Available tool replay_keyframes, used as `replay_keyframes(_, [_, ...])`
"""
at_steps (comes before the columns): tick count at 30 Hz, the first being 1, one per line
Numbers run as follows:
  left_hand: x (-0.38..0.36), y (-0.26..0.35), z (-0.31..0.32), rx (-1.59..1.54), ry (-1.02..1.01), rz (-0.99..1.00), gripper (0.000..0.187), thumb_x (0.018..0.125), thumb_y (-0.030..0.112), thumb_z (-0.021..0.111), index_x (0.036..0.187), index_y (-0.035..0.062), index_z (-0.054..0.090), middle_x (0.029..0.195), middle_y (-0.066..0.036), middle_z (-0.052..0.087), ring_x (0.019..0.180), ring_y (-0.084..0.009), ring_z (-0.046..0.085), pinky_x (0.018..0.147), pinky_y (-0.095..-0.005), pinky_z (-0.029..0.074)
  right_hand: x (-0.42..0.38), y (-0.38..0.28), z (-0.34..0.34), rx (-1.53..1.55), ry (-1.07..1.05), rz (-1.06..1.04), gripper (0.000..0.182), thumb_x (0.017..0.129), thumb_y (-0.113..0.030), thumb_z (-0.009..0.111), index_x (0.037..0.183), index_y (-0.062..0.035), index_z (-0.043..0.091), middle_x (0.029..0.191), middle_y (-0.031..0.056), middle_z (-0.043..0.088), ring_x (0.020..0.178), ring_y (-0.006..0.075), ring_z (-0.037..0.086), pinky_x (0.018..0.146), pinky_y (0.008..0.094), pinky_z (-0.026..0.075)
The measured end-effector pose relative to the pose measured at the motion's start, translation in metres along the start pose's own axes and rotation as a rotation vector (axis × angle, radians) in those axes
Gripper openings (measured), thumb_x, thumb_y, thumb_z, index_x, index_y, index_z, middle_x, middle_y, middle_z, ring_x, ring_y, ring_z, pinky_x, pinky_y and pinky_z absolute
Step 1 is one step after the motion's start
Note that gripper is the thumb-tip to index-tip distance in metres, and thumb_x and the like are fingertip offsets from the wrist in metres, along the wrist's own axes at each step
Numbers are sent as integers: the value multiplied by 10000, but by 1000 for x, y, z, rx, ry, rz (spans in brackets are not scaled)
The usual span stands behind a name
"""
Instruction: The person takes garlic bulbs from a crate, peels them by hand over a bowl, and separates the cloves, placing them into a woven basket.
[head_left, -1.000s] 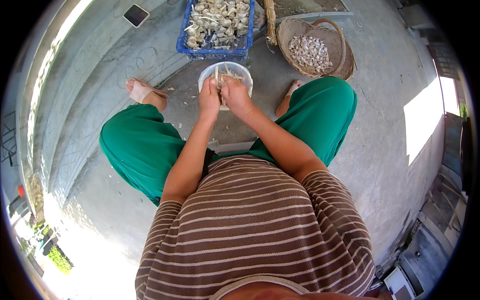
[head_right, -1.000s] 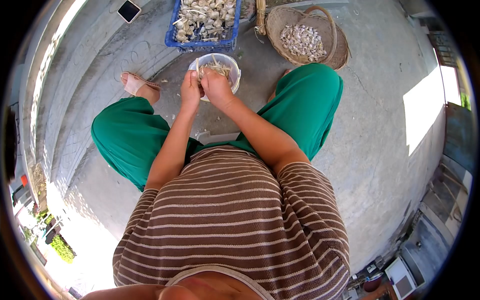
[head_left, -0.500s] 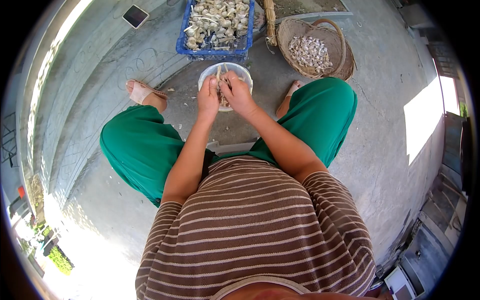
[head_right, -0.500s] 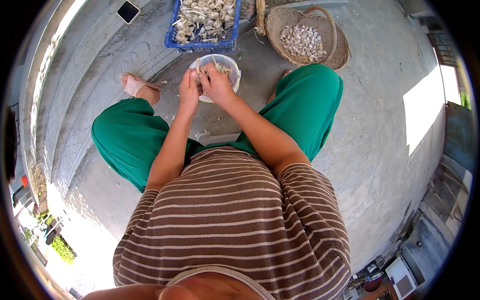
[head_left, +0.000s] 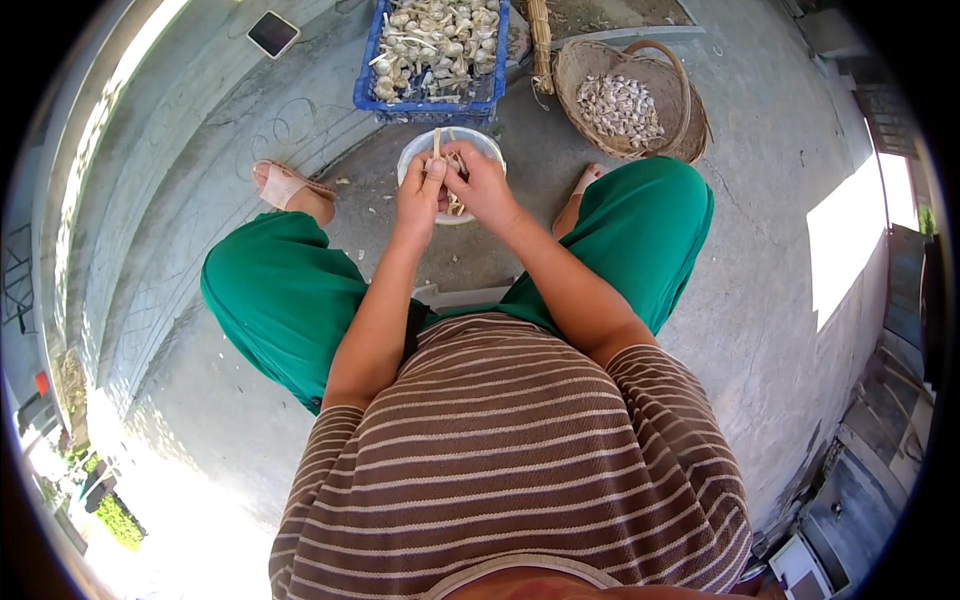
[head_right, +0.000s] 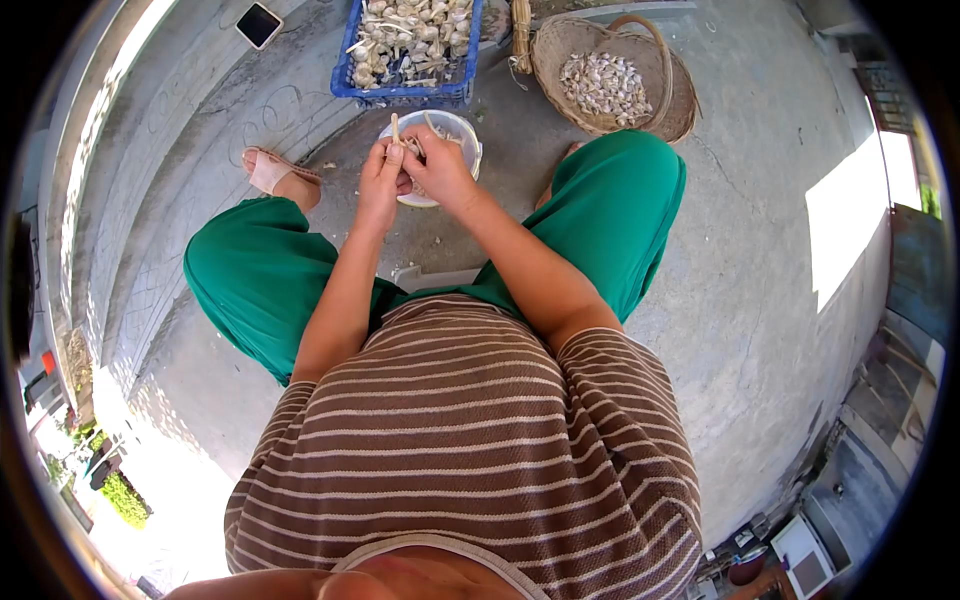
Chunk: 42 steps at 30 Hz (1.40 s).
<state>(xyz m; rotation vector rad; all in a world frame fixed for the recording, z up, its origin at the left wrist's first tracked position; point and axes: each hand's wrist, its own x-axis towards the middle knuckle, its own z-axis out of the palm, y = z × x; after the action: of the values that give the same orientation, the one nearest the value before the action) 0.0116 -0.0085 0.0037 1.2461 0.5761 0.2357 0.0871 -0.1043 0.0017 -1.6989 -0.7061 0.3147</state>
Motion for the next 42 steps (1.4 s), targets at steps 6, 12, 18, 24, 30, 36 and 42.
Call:
replay_keyframes(6, [7,-17,-7,347,156,161,210,961,257,420,960,67,509,701,-62,545,574,-124,501,515,-280,410,1,9,6,-58,-72,-64,226,844,-201,572,969,-30,495,681,151,603,617,296,624,574,374,484])
replay_keyframes(12, [7,-18,-2,492,211,165,214,963,248,398,972,60,500,743,-126,575,649,-221,555,618,-350,446,-3,12,9,33,-67,-50,184,865,-144,541,991,-43,454,688,121,552,599,208,579,547,327,455])
replay_keyframes(18, [11,-22,-4,490,214,227,218,964,247,397,967,53,498,738,-121,567,661,-200,556,605,-338,450,-4,8,9,221,-70,98,146,884,-141,511,983,-44,465,666,79,552,566,139,568,514,285,454])
replay_keyframes(24, [7,-16,3,314,266,190,218,970,248,389,978,50,481,786,-58,557,645,-156,537,590,-301,461,-4,4,11,254,-22,128,133,901,-132,481,977,-26,452,681,68,572,581,114,597,514,254,473])
replay_keyframes(30, [10,-11,-1,127,123,107,179,951,195,429,1042,42,447,832,-86,576,683,-195,579,623,-339,479,-3,-2,8,530,-20,249,154,918,-139,484,1010,-26,435,699,38,553,565,71,532,488,216,435])
replay_keyframes(36, [6,-3,4,570,160,338,194,910,158,464,1051,27,438,886,-204,596,763,-350,611,659,-418,463,-1,12,13,304,12,136,131,928,-156,472,999,-47,455,692,17,532,549,54,479,467,212,396])
replay_keyframes(42, [4,-4,9,608,195,476,160,917,127,419,1042,29,438,813,-170,584,702,-301,610,614,-394,465,-5,5,11,770,-2,409,120,948,-187,435,992,-84,479,671,-8,473,526,52,438,436,195,329])
